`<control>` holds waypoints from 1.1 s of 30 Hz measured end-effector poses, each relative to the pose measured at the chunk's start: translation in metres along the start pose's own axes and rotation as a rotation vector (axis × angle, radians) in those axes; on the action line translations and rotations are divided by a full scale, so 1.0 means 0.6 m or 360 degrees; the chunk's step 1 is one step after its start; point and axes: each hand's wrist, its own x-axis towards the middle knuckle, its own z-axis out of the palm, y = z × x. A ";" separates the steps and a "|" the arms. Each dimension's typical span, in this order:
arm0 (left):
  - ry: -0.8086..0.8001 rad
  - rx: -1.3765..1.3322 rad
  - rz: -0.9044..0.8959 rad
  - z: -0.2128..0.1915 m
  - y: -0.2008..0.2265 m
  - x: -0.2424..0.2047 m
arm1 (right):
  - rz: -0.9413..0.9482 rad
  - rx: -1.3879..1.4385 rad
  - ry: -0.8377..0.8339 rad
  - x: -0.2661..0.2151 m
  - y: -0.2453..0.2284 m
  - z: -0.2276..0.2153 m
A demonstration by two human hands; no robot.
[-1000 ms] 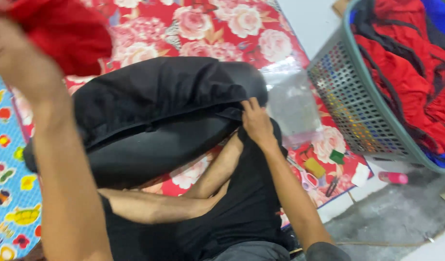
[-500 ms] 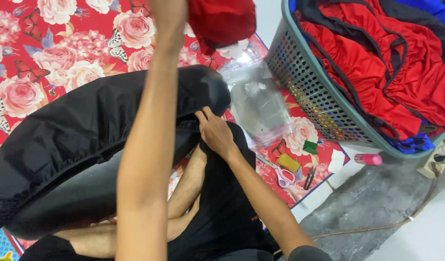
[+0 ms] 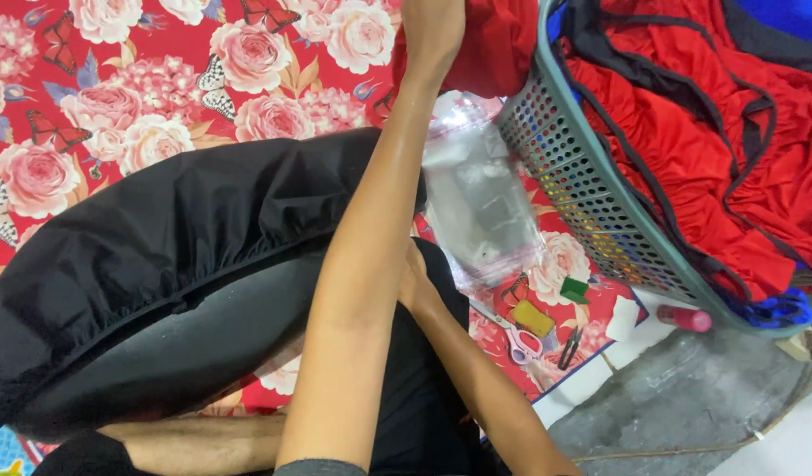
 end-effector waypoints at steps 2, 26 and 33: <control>-0.0056 0.0031 -0.0062 0.019 -0.058 0.001 | 0.0019 -0.0819 0.0132 0.003 -0.034 0.010; 0.1119 -0.0183 -0.1239 -0.804 -0.519 -0.747 | -0.1114 -0.1581 0.0700 0.004 -0.155 0.058; 0.1050 -0.0818 -0.1072 -0.827 -0.596 -0.725 | -0.0133 -0.1061 0.0638 0.022 -0.181 0.091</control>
